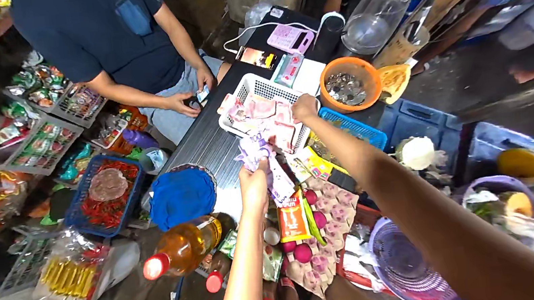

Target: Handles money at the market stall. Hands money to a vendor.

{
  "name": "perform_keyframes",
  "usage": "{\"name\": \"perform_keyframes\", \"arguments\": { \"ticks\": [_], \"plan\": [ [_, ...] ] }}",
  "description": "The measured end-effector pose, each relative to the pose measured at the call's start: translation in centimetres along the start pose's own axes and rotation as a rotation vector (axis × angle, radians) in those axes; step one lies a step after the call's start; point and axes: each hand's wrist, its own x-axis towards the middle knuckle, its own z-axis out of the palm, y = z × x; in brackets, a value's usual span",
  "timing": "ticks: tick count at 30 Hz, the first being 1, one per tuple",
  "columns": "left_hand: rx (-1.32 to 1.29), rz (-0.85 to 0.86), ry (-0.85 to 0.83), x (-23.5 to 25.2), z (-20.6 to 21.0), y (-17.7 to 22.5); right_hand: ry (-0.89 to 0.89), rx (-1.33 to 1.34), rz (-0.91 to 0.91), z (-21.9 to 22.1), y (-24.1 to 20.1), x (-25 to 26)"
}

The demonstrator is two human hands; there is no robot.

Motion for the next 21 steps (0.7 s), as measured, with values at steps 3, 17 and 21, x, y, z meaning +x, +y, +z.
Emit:
{"name": "perform_keyframes", "arguments": {
  "ticks": [3, 17, 21],
  "plan": [
    [-0.085, -0.041, -0.039, 0.0, 0.0, 0.4, 0.039, -0.02, -0.19, -2.8, 0.7, -0.5],
    [0.013, -0.286, 0.054, 1.6, 0.8, -1.8, -0.652, -0.03, -1.06, -6.0, 2.8, -15.6],
    [0.098, -0.154, 0.174, 1.1, 0.7, -2.2, -0.339, -0.565, -1.054, -2.5, 1.5, -6.8]
  ]
}}
